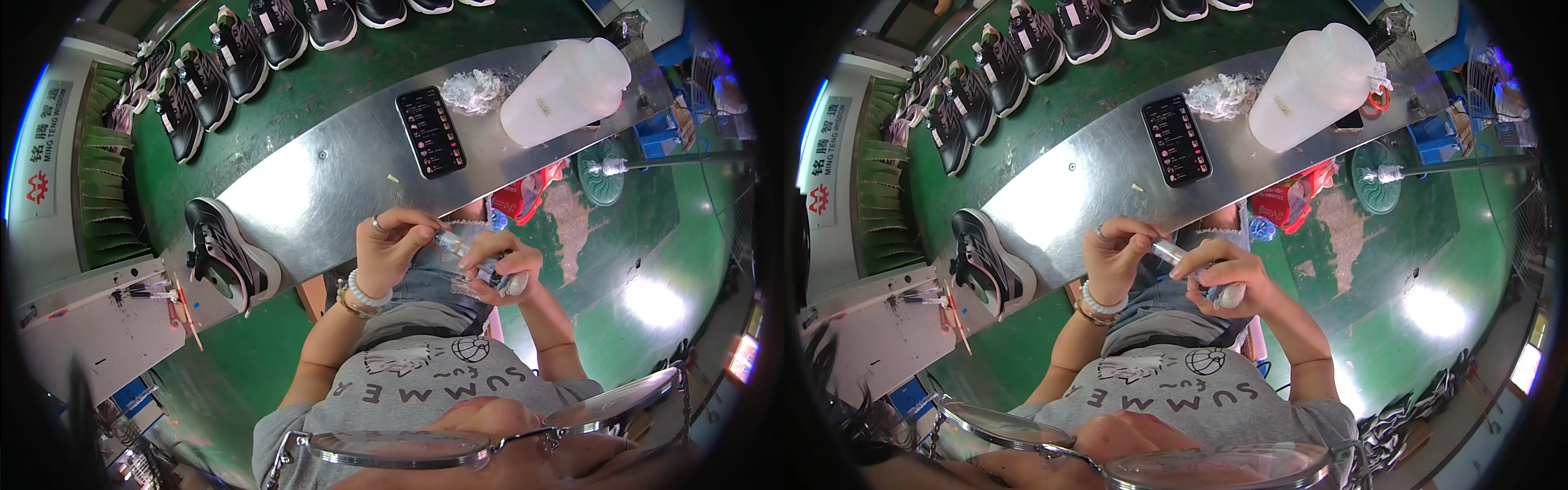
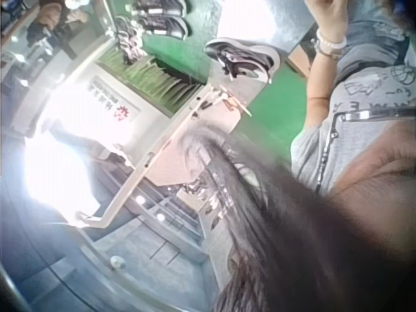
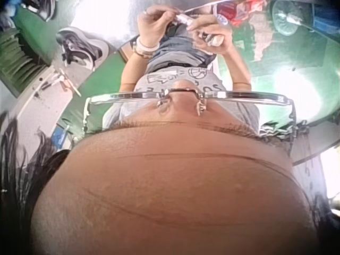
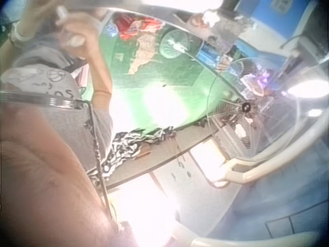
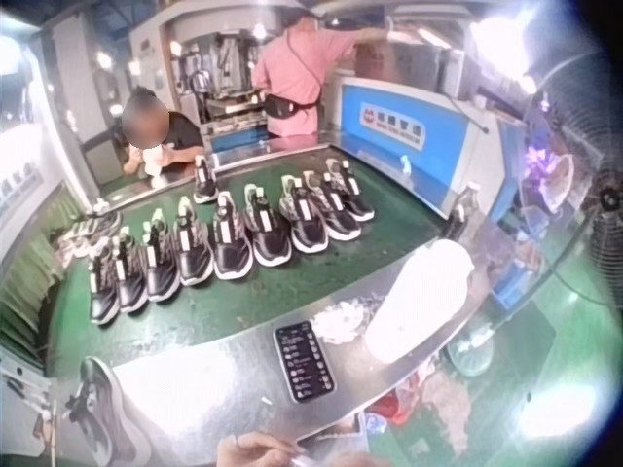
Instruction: The person wipes a small component with a cloth, uses shears to trim excess material from it, and then applies liquid from a syringe to the side of a shoe.
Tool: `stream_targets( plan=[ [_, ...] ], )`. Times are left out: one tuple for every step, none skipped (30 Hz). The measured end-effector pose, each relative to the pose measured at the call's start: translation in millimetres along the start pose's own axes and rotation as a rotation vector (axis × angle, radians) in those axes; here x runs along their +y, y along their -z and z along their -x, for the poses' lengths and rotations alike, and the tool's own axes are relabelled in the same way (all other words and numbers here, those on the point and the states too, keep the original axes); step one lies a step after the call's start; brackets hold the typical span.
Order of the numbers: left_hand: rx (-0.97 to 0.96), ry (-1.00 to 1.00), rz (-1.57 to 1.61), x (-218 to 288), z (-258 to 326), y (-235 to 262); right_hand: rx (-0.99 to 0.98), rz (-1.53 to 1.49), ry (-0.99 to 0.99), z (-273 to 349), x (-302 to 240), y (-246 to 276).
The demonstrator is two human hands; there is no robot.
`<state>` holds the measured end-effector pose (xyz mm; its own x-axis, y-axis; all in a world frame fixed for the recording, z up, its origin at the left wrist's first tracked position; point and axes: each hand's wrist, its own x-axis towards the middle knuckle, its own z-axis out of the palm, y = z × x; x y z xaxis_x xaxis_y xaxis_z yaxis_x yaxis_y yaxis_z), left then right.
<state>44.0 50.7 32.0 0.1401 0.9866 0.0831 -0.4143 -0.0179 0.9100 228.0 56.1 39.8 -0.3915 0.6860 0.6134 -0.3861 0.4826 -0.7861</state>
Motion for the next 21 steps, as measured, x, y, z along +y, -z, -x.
stream_targets(
  plan=[
    [-0.002, 0.0, -0.001, -4, -1, -1, 0.009, 0.04, 0.018, 0, -1, 1],
    [-0.009, -0.016, -0.046, -10, -3, -1, 0.01, 0.041, 0.02, -1, -4, 3],
    [-0.015, -0.032, -0.092, -12, -5, -3, 0.02, 0.085, -0.012, -1, -6, 5],
    [-0.015, -0.025, -0.137, -13, -8, -6, 0.029, 0.129, -0.043, -2, -9, 9],
    [-0.016, -0.027, -0.138, -13, -12, -9, 0.029, 0.13, -0.041, -4, -12, 17],
    [-0.022, -0.155, -0.41, -14, -17, -11, 0.002, 0.186, -0.024, -5, -16, 28],
    [-0.029, -0.284, -0.676, -14, -22, -12, -0.024, 0.249, -0.011, -7, -20, 40],
    [-0.032, -0.272, -0.819, -20, -26, -8, 0.092, 0.181, 0.049, -8, -24, 54],
    [-0.027, -0.279, -0.831, -24, -30, -4, 0.204, 0.096, 0.119, -9, -26, 68],
    [0.008, -0.38, -1.154, -28, -37, -2, 0.628, -0.018, 0.12, -17, -35, 78],
    [0.049, -0.485, -1.475, -33, -41, 1, 0.781, 0.136, 0.185, -32, -45, 88],
    [0.082, -0.381, -1.488, -50, -40, 9, 0.949, 0.294, 0.227, -50, -55, 97],
    [0.073, -0.401, -1.477, -55, -41, 10, 0.9, 0.466, 0.253, -71, -63, 108],
    [0.086, -0.324, -1.519, -58, -43, 5, 0.867, 0.661, 0.288, -91, -77, 120],
    [0.121, -0.24, -1.581, -61, -42, 5, 0.9, 0.567, 0.253, -102, -81, 131],
    [0.105, -0.233, -1.622, -63, -39, 10, 0.868, 0.534, 0.27, -114, -75, 142],
    [0.104, -0.255, -1.617, -67, -36, 11, 0.835, 0.501, 0.285, -125, -69, 152],
    [0.099, -0.236, -1.586, -66, -34, 10, 0.734, 0.444, 0.28, -133, -69, 156],
    [0.095, -0.214, -1.557, -66, -33, 9, 0.733, 0.453, 0.29, -138, -71, 155],
    [0.077, -0.23, -1.577, -68, -34, 10, 0.746, 0.515, 0.226, -142, -73, 154],
    [0.079, -0.237, -1.576, -68, -34, 9, 0.758, 0.571, 0.16, -146, -73, 153]
  ],
)
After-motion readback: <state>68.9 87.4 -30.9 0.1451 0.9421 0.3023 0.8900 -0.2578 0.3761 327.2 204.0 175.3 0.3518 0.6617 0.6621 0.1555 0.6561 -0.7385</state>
